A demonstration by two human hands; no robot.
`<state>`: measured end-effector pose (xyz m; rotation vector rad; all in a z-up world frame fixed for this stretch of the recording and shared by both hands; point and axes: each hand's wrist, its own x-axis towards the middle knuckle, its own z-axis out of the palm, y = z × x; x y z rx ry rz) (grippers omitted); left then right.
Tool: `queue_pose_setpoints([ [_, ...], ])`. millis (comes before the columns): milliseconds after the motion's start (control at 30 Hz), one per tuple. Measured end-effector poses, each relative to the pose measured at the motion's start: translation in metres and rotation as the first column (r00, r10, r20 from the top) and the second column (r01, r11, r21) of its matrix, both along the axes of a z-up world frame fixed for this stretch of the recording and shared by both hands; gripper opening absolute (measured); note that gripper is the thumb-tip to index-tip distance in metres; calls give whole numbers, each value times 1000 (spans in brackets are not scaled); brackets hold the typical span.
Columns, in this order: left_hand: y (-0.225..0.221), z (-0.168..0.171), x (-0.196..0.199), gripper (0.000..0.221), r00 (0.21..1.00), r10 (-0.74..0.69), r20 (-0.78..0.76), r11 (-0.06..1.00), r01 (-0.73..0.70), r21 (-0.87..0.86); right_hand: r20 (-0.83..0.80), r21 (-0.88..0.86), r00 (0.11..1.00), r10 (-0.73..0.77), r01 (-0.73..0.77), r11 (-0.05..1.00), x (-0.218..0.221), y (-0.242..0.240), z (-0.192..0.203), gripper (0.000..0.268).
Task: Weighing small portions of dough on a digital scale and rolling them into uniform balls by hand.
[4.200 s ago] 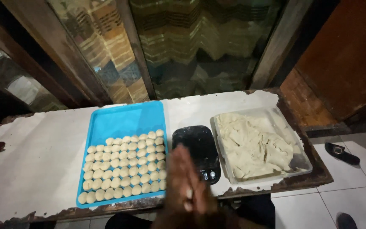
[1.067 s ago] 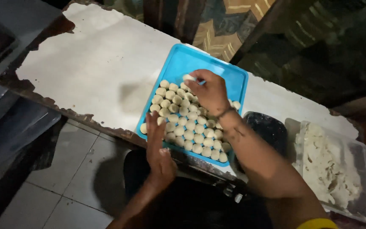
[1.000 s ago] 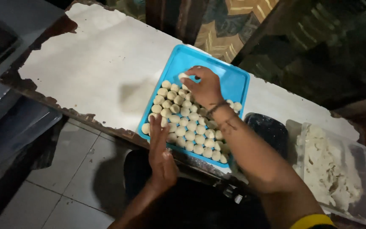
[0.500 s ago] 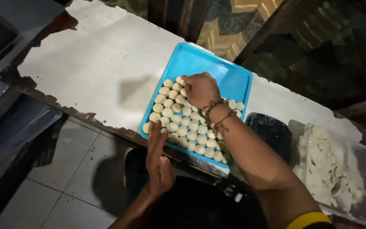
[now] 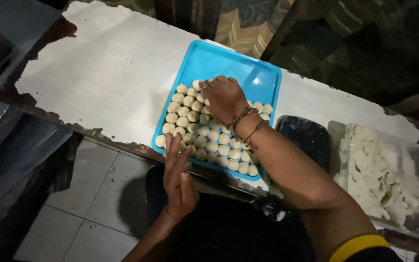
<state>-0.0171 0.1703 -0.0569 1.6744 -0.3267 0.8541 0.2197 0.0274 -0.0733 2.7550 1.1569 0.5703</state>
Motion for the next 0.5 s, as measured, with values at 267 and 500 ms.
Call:
queue_pose_setpoints([
  [267, -3, 10, -4, 48, 999, -17, -48, 999, 19, 30, -75, 421, 973, 217, -167, 892, 9, -22, -1, 51],
  [500, -15, -22, -2, 63, 995, -41, -86, 991, 52, 123, -186, 773, 975, 122, 68, 631, -80, -52, 48, 31],
])
